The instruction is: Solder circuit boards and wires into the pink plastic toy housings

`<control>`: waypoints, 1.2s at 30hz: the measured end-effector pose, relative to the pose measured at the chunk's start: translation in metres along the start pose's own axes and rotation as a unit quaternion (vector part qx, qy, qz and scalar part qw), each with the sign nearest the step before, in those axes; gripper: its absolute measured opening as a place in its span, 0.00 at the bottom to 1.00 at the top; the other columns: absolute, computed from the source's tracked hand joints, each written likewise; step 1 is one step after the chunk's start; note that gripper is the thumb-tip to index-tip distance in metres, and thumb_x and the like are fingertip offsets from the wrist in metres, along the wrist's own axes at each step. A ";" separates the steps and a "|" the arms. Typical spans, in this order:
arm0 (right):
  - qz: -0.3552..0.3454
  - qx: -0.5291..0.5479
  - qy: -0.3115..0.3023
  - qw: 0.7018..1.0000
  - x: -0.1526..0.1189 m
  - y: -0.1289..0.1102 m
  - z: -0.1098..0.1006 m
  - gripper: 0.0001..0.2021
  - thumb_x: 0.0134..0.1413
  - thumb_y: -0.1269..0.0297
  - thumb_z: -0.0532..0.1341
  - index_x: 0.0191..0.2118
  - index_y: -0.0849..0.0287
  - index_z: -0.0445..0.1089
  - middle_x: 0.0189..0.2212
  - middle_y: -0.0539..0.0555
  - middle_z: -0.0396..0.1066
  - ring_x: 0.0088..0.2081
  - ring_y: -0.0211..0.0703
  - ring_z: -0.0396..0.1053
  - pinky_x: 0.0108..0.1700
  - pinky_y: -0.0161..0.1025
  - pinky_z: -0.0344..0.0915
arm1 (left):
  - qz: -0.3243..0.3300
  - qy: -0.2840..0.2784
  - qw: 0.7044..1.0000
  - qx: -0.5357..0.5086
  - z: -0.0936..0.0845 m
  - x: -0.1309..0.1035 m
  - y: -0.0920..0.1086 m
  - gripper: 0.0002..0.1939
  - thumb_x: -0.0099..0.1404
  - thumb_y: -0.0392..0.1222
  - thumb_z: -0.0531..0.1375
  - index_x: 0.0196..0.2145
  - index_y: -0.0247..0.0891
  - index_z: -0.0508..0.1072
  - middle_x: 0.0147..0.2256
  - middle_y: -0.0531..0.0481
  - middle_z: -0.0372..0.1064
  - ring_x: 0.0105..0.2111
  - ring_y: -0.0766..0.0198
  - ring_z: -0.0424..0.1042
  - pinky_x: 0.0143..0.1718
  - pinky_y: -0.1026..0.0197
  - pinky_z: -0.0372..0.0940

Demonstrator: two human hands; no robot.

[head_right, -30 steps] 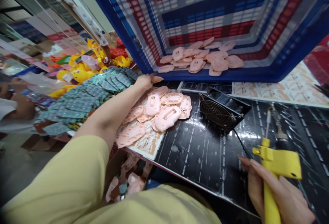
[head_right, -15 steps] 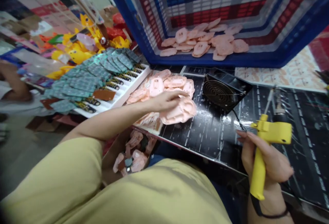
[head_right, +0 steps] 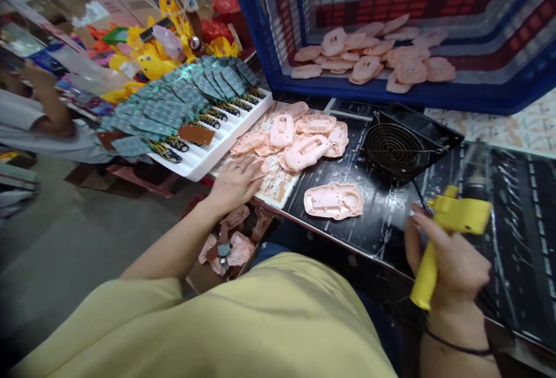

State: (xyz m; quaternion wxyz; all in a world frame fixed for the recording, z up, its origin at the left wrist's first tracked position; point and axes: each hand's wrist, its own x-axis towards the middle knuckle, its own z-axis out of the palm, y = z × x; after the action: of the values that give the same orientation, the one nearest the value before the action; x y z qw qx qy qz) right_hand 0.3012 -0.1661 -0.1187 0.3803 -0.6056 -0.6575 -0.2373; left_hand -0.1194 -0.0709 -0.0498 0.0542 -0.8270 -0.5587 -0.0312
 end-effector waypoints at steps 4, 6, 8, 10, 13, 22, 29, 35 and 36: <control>-0.164 0.050 -0.052 0.984 0.019 -0.045 -0.005 0.18 0.55 0.68 0.69 0.51 0.57 0.71 0.39 0.52 0.79 0.28 0.33 0.72 0.35 0.30 0.66 | -0.001 -0.007 1.000 0.006 0.005 -0.030 -0.009 0.23 0.74 0.44 0.49 0.61 0.35 0.69 0.61 0.34 0.66 0.62 0.43 0.64 0.60 0.38 0.60; -0.177 0.096 -0.080 0.976 0.024 -0.065 0.000 0.16 0.57 0.69 0.68 0.51 0.58 0.70 0.39 0.53 0.79 0.35 0.36 0.75 0.44 0.32 0.69 | 0.083 -0.001 0.996 -0.037 0.004 -0.038 0.001 0.21 0.74 0.42 0.50 0.60 0.36 0.70 0.60 0.36 0.67 0.63 0.45 0.64 0.62 0.38 0.59; -0.161 0.122 -0.088 0.975 0.027 -0.081 0.008 0.14 0.58 0.68 0.68 0.50 0.59 0.70 0.37 0.52 0.78 0.37 0.37 0.75 0.48 0.34 0.69 | 0.201 -0.011 0.976 -0.082 0.000 -0.038 0.014 0.20 0.73 0.38 0.51 0.59 0.38 0.71 0.62 0.39 0.66 0.65 0.48 0.61 0.65 0.39 0.57; -0.140 0.125 -0.088 0.978 0.030 -0.092 0.016 0.12 0.59 0.69 0.67 0.48 0.59 0.71 0.37 0.52 0.78 0.38 0.38 0.76 0.51 0.36 0.69 | 0.294 -0.019 0.949 -0.108 -0.003 -0.030 0.026 0.21 0.71 0.32 0.52 0.58 0.41 0.72 0.64 0.41 0.62 0.68 0.49 0.56 0.66 0.38 0.55; -0.135 0.098 -0.094 0.981 0.031 -0.097 0.024 0.11 0.61 0.69 0.64 0.49 0.58 0.71 0.40 0.53 0.78 0.42 0.40 0.76 0.56 0.39 0.69 | 0.327 -0.010 0.939 -0.110 -0.005 -0.010 0.034 0.25 0.65 0.26 0.55 0.54 0.47 0.76 0.66 0.41 0.59 0.69 0.44 0.53 0.64 0.33 0.55; -0.148 0.138 -0.155 0.967 0.021 -0.071 0.008 0.16 0.59 0.71 0.65 0.52 0.56 0.70 0.45 0.53 0.78 0.48 0.42 0.76 0.58 0.41 0.69 | 0.218 0.057 0.967 -0.121 0.003 -0.008 0.048 0.18 0.69 0.35 0.54 0.52 0.39 0.77 0.57 0.38 0.71 0.54 0.50 0.72 0.52 0.46 0.70; -0.161 0.191 -0.138 0.958 0.013 -0.073 0.009 0.17 0.59 0.71 0.65 0.53 0.55 0.70 0.46 0.53 0.77 0.46 0.40 0.75 0.56 0.39 0.69 | 0.298 0.004 0.939 -0.170 0.010 0.003 0.070 0.25 0.73 0.45 0.52 0.63 0.31 0.66 0.62 0.34 0.64 0.64 0.44 0.62 0.62 0.42 0.63; -0.174 0.144 -0.123 0.966 0.003 -0.070 0.018 0.21 0.59 0.68 0.66 0.57 0.55 0.69 0.40 0.52 0.78 0.39 0.40 0.75 0.52 0.38 0.70 | 0.290 -0.011 0.941 -0.176 0.019 0.032 0.063 0.27 0.66 0.33 0.54 0.62 0.37 0.68 0.63 0.39 0.64 0.67 0.47 0.57 0.66 0.43 0.57; -0.173 0.135 -0.123 0.968 0.003 -0.072 0.020 0.22 0.59 0.68 0.66 0.59 0.55 0.68 0.40 0.52 0.78 0.39 0.41 0.75 0.51 0.39 0.70 | 0.288 -0.012 0.941 -0.176 0.020 0.034 0.062 0.26 0.66 0.33 0.54 0.62 0.37 0.69 0.62 0.39 0.65 0.67 0.47 0.58 0.65 0.43 0.58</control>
State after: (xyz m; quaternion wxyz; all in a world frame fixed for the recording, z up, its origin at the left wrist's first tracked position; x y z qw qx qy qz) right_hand 0.2268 -0.1598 -0.1178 0.3284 -0.4501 -0.8198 -0.1321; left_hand -0.0493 -0.0601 -0.0697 -0.0926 -0.9491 -0.2832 -0.1021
